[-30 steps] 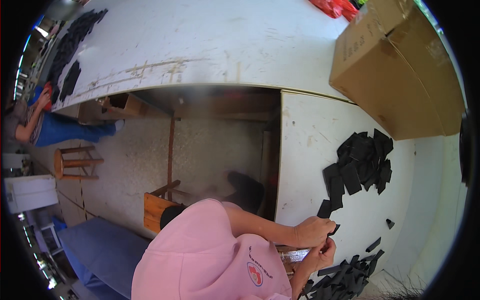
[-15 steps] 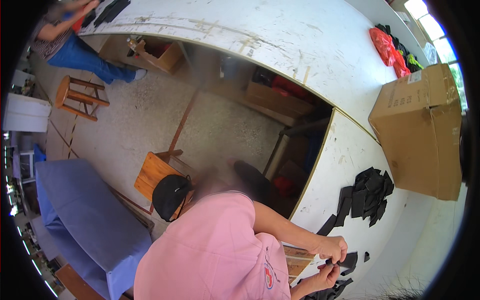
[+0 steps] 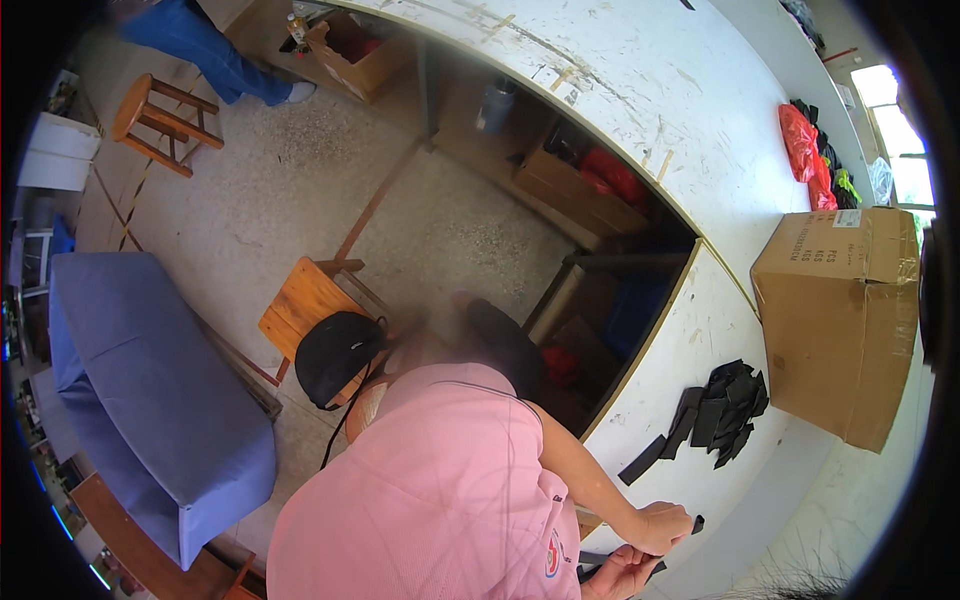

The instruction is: Sorting and preparing small black foam components at a manufacturing workbench.

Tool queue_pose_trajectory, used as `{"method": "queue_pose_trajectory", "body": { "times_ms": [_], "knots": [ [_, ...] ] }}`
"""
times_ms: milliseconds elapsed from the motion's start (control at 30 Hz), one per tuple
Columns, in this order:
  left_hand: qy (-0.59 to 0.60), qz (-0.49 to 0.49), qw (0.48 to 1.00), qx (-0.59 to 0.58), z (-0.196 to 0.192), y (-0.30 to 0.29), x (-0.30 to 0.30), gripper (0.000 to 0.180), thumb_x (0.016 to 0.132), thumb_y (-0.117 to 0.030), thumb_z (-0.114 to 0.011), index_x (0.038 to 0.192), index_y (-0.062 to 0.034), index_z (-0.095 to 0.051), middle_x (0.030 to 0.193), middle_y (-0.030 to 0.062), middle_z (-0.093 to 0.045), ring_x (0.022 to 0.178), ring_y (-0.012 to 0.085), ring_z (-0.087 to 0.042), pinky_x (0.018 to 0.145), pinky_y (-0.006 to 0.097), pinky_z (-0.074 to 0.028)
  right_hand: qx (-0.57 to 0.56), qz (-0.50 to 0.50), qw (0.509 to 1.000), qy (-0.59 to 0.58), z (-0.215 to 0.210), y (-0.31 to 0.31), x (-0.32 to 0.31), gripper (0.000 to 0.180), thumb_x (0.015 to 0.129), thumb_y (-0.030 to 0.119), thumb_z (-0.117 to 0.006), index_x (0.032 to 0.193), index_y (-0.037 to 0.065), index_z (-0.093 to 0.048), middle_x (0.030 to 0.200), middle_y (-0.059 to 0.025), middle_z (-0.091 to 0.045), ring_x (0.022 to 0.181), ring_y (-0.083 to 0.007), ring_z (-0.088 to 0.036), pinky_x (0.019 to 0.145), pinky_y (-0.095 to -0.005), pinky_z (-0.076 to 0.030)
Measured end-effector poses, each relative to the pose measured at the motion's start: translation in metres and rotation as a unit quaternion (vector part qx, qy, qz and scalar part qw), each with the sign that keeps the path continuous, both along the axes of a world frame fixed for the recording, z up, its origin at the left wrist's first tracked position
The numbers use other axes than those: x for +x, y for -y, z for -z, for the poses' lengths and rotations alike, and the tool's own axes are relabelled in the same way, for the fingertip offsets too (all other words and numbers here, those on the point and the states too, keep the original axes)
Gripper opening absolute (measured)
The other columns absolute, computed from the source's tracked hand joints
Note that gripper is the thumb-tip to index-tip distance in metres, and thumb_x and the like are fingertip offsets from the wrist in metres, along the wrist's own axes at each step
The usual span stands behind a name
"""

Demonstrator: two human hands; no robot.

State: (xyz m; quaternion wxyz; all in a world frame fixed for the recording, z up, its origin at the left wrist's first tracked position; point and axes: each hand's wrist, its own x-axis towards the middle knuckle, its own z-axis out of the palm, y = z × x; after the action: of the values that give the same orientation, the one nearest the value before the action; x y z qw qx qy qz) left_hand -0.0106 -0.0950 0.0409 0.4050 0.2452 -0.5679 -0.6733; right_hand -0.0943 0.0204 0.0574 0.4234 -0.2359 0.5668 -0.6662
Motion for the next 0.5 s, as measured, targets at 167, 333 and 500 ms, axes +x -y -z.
{"method": "queue_pose_trajectory", "body": {
  "times_ms": [167,333,500],
  "knots": [
    [-0.019,-0.004,1.000,-0.002,0.001,-0.008,0.004,0.005,0.053,0.002,-0.052,0.055,-0.0011,-0.056,0.059,0.0129,-0.058,0.057,0.0272,-0.058,0.049,0.036,-0.045,0.051,-0.068,0.953,-0.292,-0.010,0.001,0.030,0.034,0.086,0.008,-0.040,0.117,-0.007,-0.041,0.099,-0.0123,-0.052,0.082,-0.0209,-0.050,0.070,-0.0252,-0.041],
    [-0.150,0.145,0.968,0.141,0.011,-0.003,0.016,0.014,0.049,0.008,-0.053,0.061,0.0016,-0.057,0.060,0.0119,-0.058,0.054,0.0215,-0.057,0.044,0.031,-0.042,0.160,0.034,0.986,-0.036,-0.030,0.001,0.047,0.039,0.084,0.010,-0.048,0.120,0.000,-0.038,0.103,-0.0099,-0.050,0.089,-0.0188,-0.049,0.077,-0.0263,-0.040],
    [-0.216,0.330,0.893,0.219,0.024,-0.010,0.019,0.032,0.046,0.010,-0.057,0.078,0.0059,-0.055,0.063,0.0117,-0.056,0.053,0.0164,-0.053,0.037,0.028,-0.035,0.141,-0.076,0.894,-0.418,-0.019,-0.017,0.060,0.049,0.079,0.020,-0.055,0.119,-0.003,-0.038,0.105,-0.0153,-0.051,0.090,-0.0224,-0.051,0.075,-0.0301,-0.042]
  ]
}}
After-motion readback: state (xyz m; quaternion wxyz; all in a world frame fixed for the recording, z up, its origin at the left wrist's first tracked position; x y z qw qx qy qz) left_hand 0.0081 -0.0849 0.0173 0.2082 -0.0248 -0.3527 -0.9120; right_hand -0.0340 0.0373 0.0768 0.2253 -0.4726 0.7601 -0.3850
